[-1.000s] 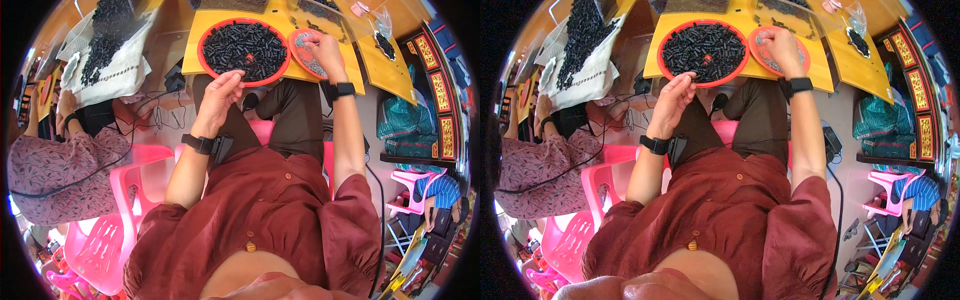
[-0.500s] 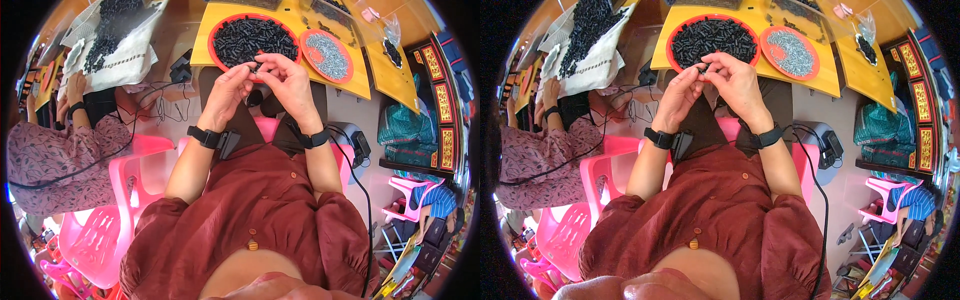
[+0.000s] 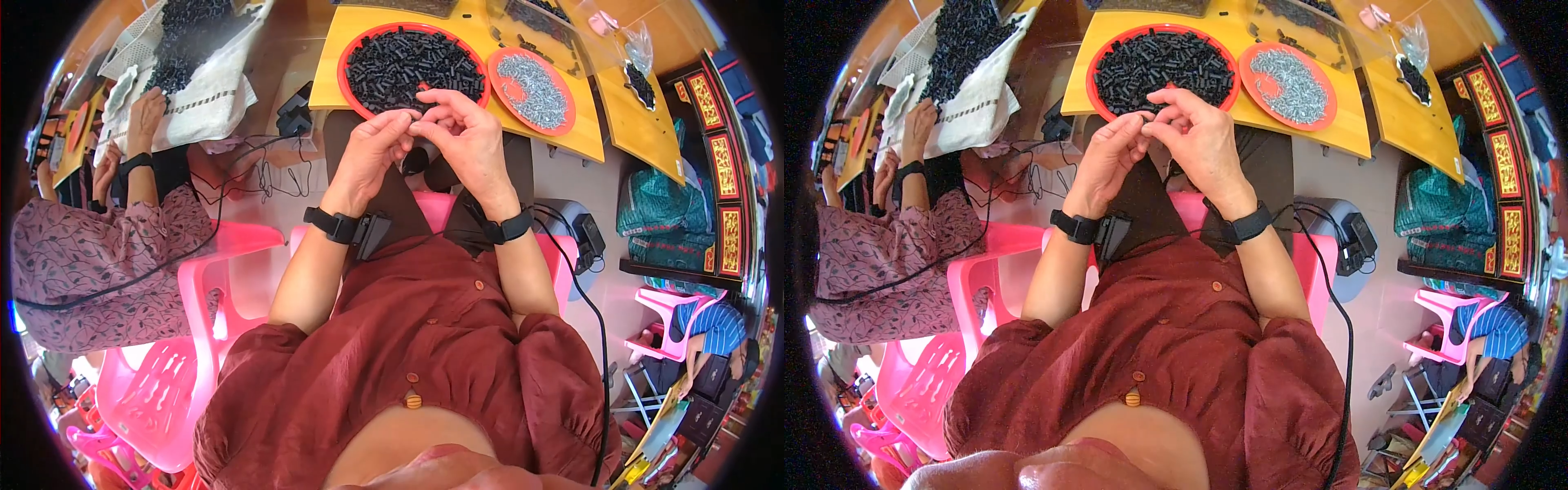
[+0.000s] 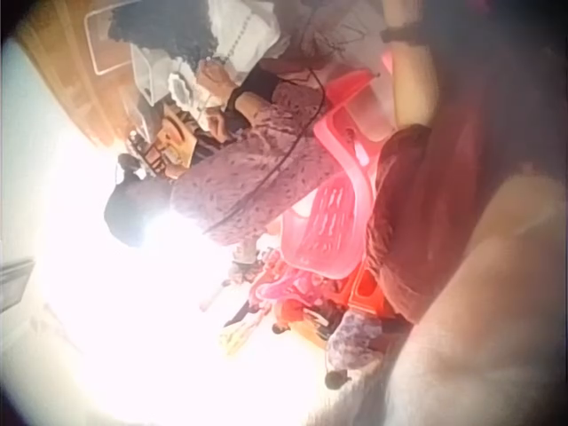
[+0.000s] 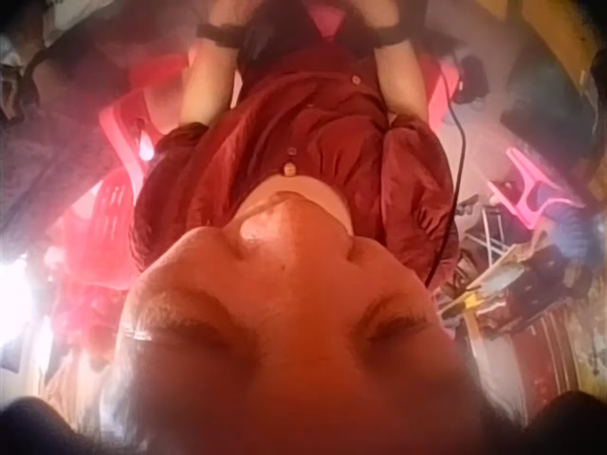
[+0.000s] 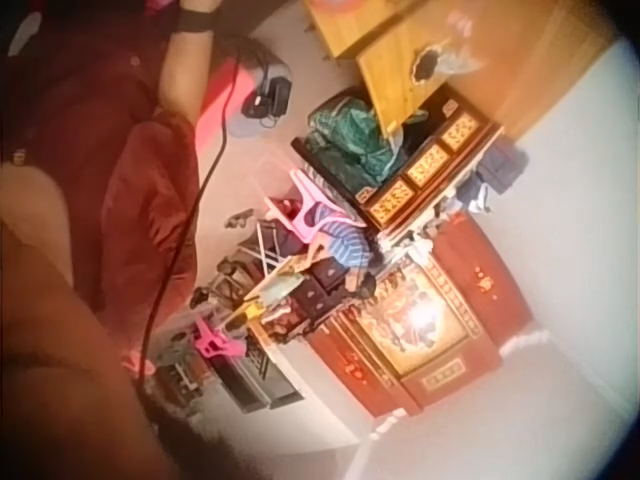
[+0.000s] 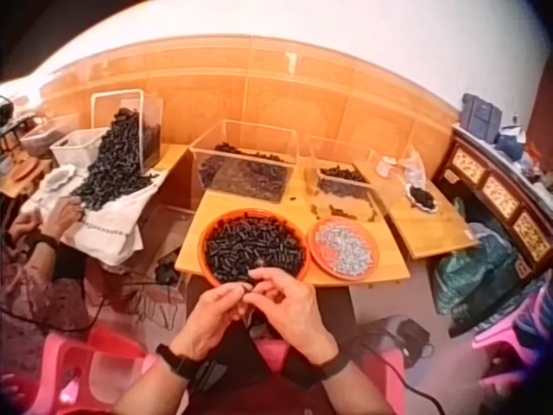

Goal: The person assembles small plastic and metal components by picking parts from trays and fitting them together by hand.

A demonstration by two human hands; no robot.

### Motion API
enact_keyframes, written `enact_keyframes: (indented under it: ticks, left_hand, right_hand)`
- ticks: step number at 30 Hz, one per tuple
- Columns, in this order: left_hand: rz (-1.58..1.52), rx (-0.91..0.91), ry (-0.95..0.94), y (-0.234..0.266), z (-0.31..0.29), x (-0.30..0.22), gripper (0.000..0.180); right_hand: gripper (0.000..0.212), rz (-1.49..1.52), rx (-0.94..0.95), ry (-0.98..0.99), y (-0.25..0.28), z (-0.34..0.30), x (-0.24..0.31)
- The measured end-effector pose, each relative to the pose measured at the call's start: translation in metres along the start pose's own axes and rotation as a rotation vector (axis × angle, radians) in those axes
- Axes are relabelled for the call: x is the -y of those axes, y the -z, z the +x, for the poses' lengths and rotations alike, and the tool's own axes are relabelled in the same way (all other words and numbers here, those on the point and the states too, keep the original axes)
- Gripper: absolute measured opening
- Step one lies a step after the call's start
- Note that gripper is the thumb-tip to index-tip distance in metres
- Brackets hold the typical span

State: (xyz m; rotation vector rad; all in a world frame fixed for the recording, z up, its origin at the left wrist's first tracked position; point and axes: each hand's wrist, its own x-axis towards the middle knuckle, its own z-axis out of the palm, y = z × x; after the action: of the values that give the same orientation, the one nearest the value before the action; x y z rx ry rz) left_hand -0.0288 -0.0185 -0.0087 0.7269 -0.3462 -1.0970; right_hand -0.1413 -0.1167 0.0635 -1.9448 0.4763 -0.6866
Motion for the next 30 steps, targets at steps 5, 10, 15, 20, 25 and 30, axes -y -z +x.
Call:
enact_keyframes:
  ticks: [5, 10, 15, 20, 25, 30]
  left_hand:
    - [-0.033, 0.026, 0.001, -0.002, 0.0, -0.002, 0.021]
    - [-0.161, 0.006, -0.029, 0.004, 0.002, -0.004, 0.024]
    - [-0.197, -0.023, -0.066, 0.004, 0.002, -0.005, 0.025]
    - [-0.214, -0.037, -0.066, 0.006, 0.001, -0.005, 0.025]
    - [-0.234, -0.057, -0.063, 0.005, 0.001, -0.006, 0.026]
    - [-0.208, -0.055, -0.049, 0.004, 0.002, -0.008, 0.025]
  right_hand:
    - [0.024, 0.112, 0.013, -0.05, 0.0, 0.006, -0.007]
    - [0.015, -0.417, -0.01, 0.026, 0.029, 0.04, -0.021]
    - [0.011, -0.76, 0.088, 0.02, 0.04, 0.076, -0.044]
    - [0.01, -0.883, 0.185, 0.001, 0.026, 0.093, -0.05]
    - [0.012, -0.982, 0.287, 0.004, 0.025, 0.103, -0.057]
    - [0.014, -0.948, 0.295, 0.018, 0.026, 0.105, -0.058]
